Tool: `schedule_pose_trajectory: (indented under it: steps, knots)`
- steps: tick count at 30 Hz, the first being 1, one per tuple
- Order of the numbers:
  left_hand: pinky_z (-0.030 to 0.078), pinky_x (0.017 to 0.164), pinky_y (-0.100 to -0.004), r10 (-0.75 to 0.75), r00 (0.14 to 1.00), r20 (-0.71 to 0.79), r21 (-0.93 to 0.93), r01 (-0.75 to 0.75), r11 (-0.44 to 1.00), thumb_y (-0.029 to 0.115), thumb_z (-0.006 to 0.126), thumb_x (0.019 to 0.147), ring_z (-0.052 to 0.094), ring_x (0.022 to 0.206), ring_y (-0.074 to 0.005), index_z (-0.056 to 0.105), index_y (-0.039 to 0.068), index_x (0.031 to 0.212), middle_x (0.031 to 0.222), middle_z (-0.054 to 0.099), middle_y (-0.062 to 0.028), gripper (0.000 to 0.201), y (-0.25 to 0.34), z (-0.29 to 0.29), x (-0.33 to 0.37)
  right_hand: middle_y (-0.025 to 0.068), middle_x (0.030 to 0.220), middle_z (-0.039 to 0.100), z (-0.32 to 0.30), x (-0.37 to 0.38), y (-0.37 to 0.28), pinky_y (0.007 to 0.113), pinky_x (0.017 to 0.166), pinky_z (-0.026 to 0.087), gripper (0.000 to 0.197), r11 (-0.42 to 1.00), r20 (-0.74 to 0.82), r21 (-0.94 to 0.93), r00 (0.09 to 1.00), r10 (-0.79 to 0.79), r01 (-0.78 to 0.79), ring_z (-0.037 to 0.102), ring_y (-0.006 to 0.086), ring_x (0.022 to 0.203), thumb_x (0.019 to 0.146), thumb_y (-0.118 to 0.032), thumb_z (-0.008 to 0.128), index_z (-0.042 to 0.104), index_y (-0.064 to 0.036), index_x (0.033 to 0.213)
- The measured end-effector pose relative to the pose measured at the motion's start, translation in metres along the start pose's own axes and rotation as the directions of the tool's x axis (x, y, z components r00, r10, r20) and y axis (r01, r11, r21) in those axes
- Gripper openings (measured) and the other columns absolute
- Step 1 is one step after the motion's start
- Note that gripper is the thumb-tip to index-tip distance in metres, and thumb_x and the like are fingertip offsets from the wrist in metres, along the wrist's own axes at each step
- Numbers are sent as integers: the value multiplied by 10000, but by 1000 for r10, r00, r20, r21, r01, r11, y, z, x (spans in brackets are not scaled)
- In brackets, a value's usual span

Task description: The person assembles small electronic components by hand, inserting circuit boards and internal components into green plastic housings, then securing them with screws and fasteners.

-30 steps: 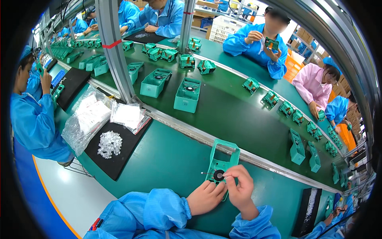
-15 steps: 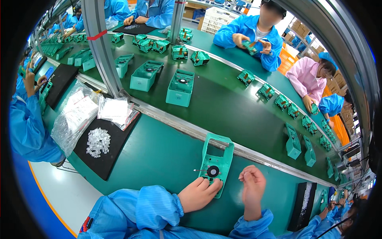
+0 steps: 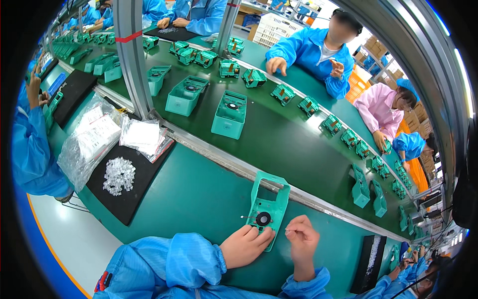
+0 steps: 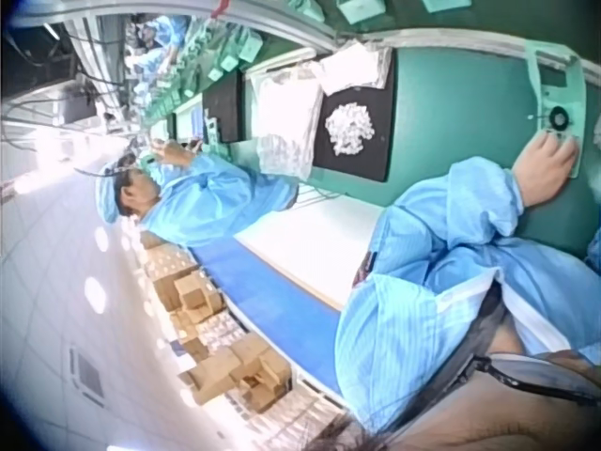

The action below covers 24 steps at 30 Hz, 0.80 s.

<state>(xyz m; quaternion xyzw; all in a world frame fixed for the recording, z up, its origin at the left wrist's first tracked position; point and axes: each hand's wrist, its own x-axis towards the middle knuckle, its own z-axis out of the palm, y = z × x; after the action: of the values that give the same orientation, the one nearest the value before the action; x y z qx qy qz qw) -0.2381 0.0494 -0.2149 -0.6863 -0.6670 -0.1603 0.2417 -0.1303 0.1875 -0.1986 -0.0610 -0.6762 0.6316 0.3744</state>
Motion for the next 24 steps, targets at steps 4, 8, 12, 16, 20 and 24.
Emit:
schedule_pose_trajectory:
  steps: [4, 8, 12, 16, 20, 24]
  knots:
    - [400, 713, -284, -149, 989, -10, -303, 139, 943, 158, 546, 777, 471, 780, -157, 566, 76, 1111, 1021, 508, -36, 345, -1, -7, 1, 93, 843, 537, 10, -6, -4, 243, 630, 418, 93, 980, -26, -169, 993, -115, 109, 514, 162, 741, 718, -3, 686, 645, 1, 801]
    - [408, 698, -271, -278, 953, -120, -573, 162, 804, 143, 584, 806, 492, 778, -150, 597, 72, 1059, 982, 527, -40, 263, -14, -29, 6, 80, 815, 541, 21, -9, -12, 253, 569, 411, 123, 825, -20, -496, 947, -321, 270, 516, 170, 694, 678, -63, 727, 674, -75, 789]
    - [431, 712, -243, -388, 828, 405, -914, 362, -181, 73, 582, 846, 531, 808, -129, 622, 6, 944, 905, 551, -54, 126, -21, -29, 0, 68, 825, 541, 31, -9, -12, 261, 555, 405, 153, 698, 96, -618, 917, -388, 361, 511, 174, 704, 659, -95, 743, 686, -131, 796]
    - [425, 696, -223, -340, 792, 508, -845, 380, -377, 60, 603, 827, 518, 774, -97, 629, 5, 904, 880, 554, -31, 98, -25, -28, -3, 59, 837, 540, 34, -8, -9, 261, 557, 403, 182, 673, 142, -623, 904, -404, 399, 509, 180, 727, 642, -94, 749, 690, -155, 803]
    - [397, 643, -204, -393, 810, 435, -900, 375, -222, 52, 613, 815, 486, 721, -76, 640, 15, 862, 858, 559, -19, 66, -28, -35, -1, 62, 837, 543, 35, -8, -9, 272, 572, 418, 184, 671, 155, -628, 908, -390, 395, 513, 185, 731, 637, -88, 751, 678, -131, 800]
    - [381, 621, -199, -406, 812, 420, -906, 351, -235, 48, 614, 812, 470, 693, -71, 644, 21, 858, 862, 562, -19, 62, -27, -33, -1, 62, 828, 546, 36, -10, -7, 281, 579, 426, 171, 715, 91, -611, 928, -362, 339, 518, 192, 727, 633, -78, 753, 656, -101, 772]
